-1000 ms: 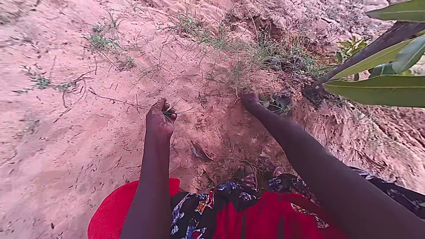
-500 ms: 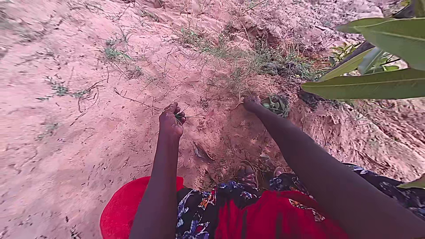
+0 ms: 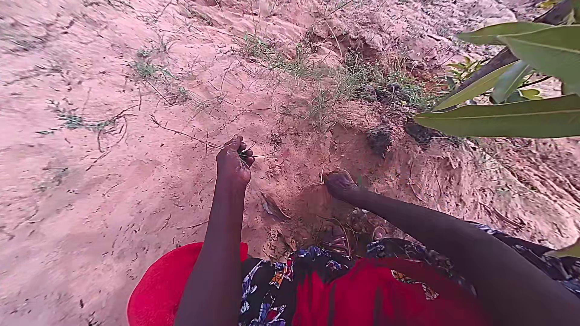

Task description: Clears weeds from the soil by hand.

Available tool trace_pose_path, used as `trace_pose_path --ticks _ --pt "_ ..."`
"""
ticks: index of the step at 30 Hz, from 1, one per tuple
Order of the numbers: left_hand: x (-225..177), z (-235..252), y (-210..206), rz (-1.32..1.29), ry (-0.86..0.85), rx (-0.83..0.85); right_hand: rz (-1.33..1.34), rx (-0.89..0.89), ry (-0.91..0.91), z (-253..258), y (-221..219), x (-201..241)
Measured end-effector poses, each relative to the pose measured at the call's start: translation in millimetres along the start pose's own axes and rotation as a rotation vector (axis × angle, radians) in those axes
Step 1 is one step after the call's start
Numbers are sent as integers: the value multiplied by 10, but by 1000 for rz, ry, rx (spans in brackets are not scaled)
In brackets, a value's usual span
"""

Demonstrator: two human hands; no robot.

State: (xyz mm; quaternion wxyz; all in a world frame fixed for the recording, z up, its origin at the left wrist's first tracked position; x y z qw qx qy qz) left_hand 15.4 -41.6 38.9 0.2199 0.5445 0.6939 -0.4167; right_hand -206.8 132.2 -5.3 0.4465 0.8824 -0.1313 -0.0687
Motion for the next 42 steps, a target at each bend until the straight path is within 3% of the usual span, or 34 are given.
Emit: trace_pose_path --ticks 3,6,8,12,14,15,16,19,20,21,22,23,24,25,27,28,31,42 --pt "22 48 -10 -1 4 -7 -81 -257 -127 466 408 -336" --pt "41 111 -3 4 -1 -7 -128 -360 -24 936 637 -558" --pt "51 147 17 10 -5 -14 -188 -326 -16 1132 745 -560" --pt "43 189 42 3 -3 -33 -29 -290 -288 1363 823 -649" --pt "23 196 36 8 -1 -31 81 -245 -356 1172 990 -507" --pt "12 195 27 10 -2 -26 129 -82 -401 969 1212 -321" --pt "8 196 17 12 -2 -19 147 -32 -429 817 1355 -165" --pt "33 206 21 16 6 -11 84 -15 -477 716 1440 24" --pt "40 206 31 16 11 -12 53 -77 -482 743 1369 28" --pt "31 210 40 11 15 -15 28 -330 -467 797 1218 12" --pt "16 213 53 3 13 -20 -48 -784 -401 920 982 -49" --pt "3 205 66 -4 12 -21 59 -291 -441 759 1261 14" --pt "-3 201 74 -8 10 -22 91 3 -428 700 1403 -9" --pt "-6 198 77 -14 6 -19 112 64 -397 716 1366 -102" --pt "-10 194 77 -30 0 -20 120 -227 -330 992 912 -439" --pt "-10 190 68 -33 -1 -21 98 -271 -325 1129 754 -569" --pt "-7 147 50 -34 7 -21 62 -165 -318 1172 622 -655" --pt "-63 193 144 -63 -5 -61 82 -157 -262 1027 434 -663"
Point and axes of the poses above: each hand's wrist, its own z-axis towards the middle knuckle, its own y-axis out of the back of the hand, x = y × z, the point moved 3 cm from there along z, towards the middle knuckle, and after that the axes turned 8 degrees about z, right-handed, at the moved point
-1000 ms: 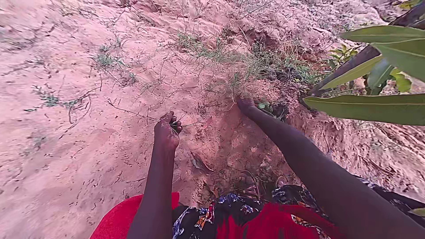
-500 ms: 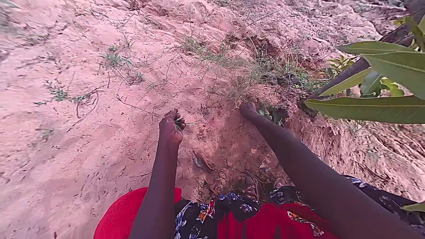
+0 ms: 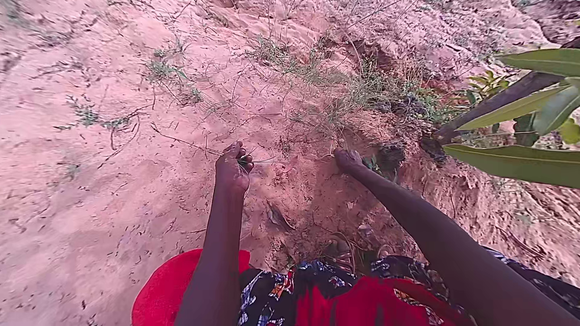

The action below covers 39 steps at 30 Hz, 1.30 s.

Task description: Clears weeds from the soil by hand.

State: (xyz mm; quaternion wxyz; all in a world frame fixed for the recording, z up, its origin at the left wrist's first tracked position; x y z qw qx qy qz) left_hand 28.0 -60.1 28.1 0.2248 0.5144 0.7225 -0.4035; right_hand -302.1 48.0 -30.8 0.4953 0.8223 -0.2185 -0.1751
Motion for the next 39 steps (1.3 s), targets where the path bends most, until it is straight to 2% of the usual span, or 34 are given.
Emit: trace_pose_path --ticks 7,12,14,17,20,22,25,30,33,36,39 --pt "13 91 -53 -4 9 16 52 25 -26 -72 -57 30" --pt "48 165 -46 -2 29 20 104 12 -115 228 -143 -47" --pt "61 176 -47 -4 30 29 140 20 -128 194 -51 -8" --pt "80 87 28 -11 32 22 194 58 -65 -145 25 125" --pt "60 -1 112 -35 29 27 169 180 87 -766 -343 331" --pt "-16 -59 81 -58 7 24 132 170 148 -1047 -527 394" --pt "-77 -166 36 -39 -50 37 117 201 143 -1175 -613 473" --pt "-39 -242 66 12 -58 27 -119 309 223 -1502 -489 627" --pt "-30 -188 103 25 -57 7 -119 206 150 -1377 -227 488" --pt "-64 -145 112 -22 -44 7 112 -67 16 -919 173 211" --pt "-67 -111 78 -47 -35 25 390 -106 -191 -522 430 97"
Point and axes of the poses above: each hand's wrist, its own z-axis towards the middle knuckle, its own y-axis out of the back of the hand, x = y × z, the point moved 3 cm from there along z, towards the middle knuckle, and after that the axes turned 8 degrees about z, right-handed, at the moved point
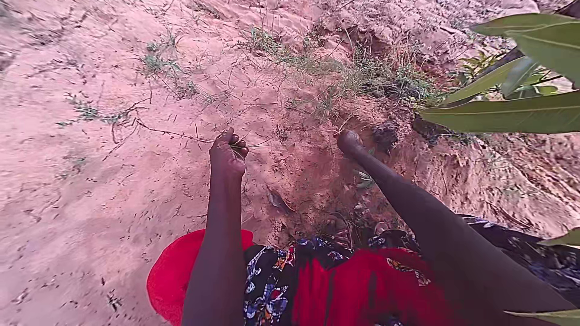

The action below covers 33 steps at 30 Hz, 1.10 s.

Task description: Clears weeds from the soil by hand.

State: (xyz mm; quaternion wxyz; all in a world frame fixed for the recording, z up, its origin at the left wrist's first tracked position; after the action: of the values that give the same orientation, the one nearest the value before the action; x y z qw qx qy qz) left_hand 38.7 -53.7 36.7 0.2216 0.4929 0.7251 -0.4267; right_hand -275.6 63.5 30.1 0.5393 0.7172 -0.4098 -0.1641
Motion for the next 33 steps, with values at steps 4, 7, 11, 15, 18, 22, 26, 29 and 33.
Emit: trace_pose_path --ticks 4,7,11,15,18,22,26,29,33 --pt "41 71 -6 -4 21 20 88 14 -160 414 -257 77" --pt "39 123 30 -17 32 8 93 65 -191 490 -356 234" --pt "-13 131 6 -46 42 7 126 143 -99 745 -331 106" --pt "-7 171 4 -49 42 17 93 118 -143 629 -279 294" --pt "0 179 19 -43 49 21 2 241 -135 109 -19 594" --pt "-40 184 52 -62 43 13 148 -52 6 274 -306 384" --pt "-54 200 47 -58 57 13 324 321 -275 164 -20 387" --pt "-29 222 14 -50 51 13 589 222 -317 534 -254 17" --pt "-12 230 21 -38 49 22 593 217 -314 597 -226 -26"
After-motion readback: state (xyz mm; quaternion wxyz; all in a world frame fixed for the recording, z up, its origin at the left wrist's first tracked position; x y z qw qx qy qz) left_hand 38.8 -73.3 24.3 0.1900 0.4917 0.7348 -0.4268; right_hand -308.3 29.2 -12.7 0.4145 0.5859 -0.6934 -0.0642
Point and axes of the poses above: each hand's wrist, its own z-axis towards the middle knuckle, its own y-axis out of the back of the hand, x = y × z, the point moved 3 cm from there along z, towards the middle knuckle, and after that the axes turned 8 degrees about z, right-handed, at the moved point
